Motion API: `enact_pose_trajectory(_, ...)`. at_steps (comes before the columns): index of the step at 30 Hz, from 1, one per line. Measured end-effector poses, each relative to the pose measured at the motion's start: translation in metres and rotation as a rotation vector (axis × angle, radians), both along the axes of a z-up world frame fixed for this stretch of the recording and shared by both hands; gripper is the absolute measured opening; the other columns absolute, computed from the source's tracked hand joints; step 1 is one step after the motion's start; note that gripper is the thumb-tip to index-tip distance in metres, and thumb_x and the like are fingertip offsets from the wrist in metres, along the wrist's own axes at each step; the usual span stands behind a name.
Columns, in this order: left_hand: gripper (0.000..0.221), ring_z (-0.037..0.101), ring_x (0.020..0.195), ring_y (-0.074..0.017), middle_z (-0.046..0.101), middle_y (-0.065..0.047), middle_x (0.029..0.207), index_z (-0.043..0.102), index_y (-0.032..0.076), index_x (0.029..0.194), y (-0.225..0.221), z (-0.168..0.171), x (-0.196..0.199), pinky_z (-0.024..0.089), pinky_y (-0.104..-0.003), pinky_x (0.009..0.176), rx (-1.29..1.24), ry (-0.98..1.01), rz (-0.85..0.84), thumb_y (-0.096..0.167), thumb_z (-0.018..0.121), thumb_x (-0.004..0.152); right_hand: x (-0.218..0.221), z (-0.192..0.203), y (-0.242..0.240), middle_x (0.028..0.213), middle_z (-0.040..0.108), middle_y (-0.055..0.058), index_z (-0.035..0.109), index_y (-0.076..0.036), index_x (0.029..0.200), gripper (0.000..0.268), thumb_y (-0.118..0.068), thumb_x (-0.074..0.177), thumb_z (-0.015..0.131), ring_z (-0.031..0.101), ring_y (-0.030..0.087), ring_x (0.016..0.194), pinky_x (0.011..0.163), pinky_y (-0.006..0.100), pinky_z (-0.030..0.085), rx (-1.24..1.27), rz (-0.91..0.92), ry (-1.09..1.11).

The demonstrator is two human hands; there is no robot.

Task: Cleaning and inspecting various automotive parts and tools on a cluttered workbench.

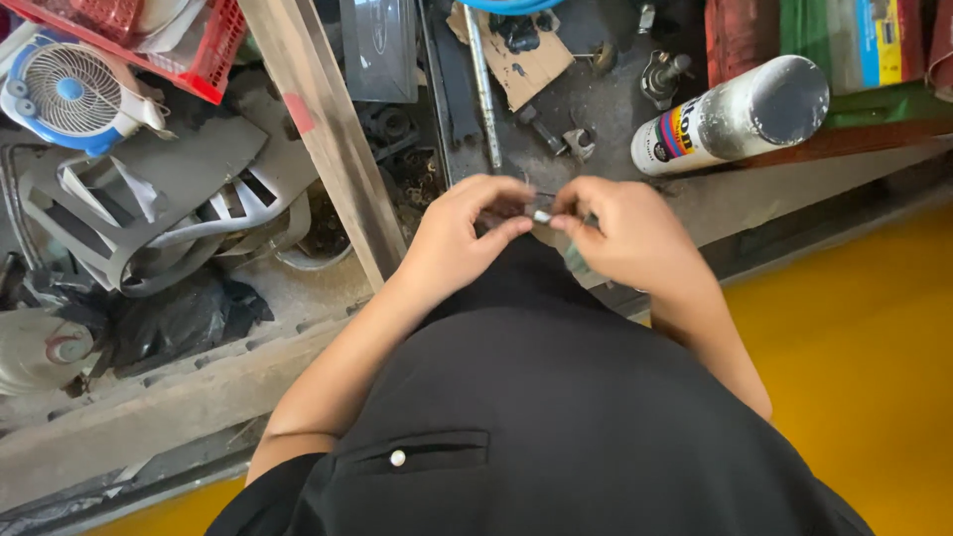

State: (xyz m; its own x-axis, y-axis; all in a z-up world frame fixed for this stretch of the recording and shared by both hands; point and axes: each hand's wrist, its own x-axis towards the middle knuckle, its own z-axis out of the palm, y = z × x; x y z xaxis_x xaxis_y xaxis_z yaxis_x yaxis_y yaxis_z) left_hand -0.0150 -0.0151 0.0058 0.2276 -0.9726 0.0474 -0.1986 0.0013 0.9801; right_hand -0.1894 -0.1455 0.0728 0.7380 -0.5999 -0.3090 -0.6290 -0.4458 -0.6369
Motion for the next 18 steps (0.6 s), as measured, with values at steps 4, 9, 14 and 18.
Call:
enact_pose_trajectory(4, 0.024, 0.074, 0.094, -0.0141, 0.070, -0.006, 0.105, 0.071, 0.008, 0.116, 0.007, -0.017, 0.000, 0.060, -0.027, 0.083, 0.067, 0.068, -0.031, 0.010, 0.078, 0.094, -0.003, -0.011, 0.007, 0.081, 0.071, 0.015, 0.069, -0.003, 0.103, 0.024, -0.020, 0.086, 0.076, 0.070, 0.023, 0.069, 0.066, 0.036, 0.052, 0.092, -0.016, -0.033)
enact_pose_trajectory(9, 0.025, 0.071, 0.093, -0.0134, 0.072, -0.007, 0.104, 0.068, -0.001, 0.117, 0.019, -0.045, 0.005, 0.059, -0.027, 0.085, 0.253, 0.604, -0.061, 0.006, 0.073, 0.094, -0.017, -0.012, 0.008, 0.086, 0.068, 0.008, 0.069, -0.002, 0.106, 0.029, -0.020, 0.086, 0.078, 0.065, 0.015, 0.073, 0.062, 0.029, 0.053, 0.226, -0.086, -0.167)
enact_pose_trajectory(14, 0.024, 0.071, 0.095, -0.0148, 0.072, -0.008, 0.106, 0.067, -0.003, 0.118, 0.027, -0.062, 0.009, 0.060, -0.030, 0.087, 0.218, 0.826, 0.003, 0.005, 0.071, 0.096, -0.035, -0.016, -0.001, 0.106, 0.071, 0.003, 0.065, -0.008, 0.122, 0.024, -0.016, 0.099, 0.065, 0.066, 0.012, 0.086, 0.070, 0.027, 0.049, 0.607, -0.473, -0.429)
enact_pose_trajectory(18, 0.024, 0.071, 0.097, -0.0157, 0.072, -0.009, 0.107, 0.067, -0.004, 0.119, 0.028, -0.068, 0.002, 0.059, -0.030, 0.090, 0.212, 0.905, 0.046, 0.005, 0.070, 0.097, -0.028, -0.017, 0.010, 0.131, 0.069, 0.009, 0.064, -0.002, 0.134, 0.034, -0.006, 0.102, 0.054, 0.064, 0.015, 0.119, 0.104, 0.029, 0.049, 0.529, -0.128, -0.458)
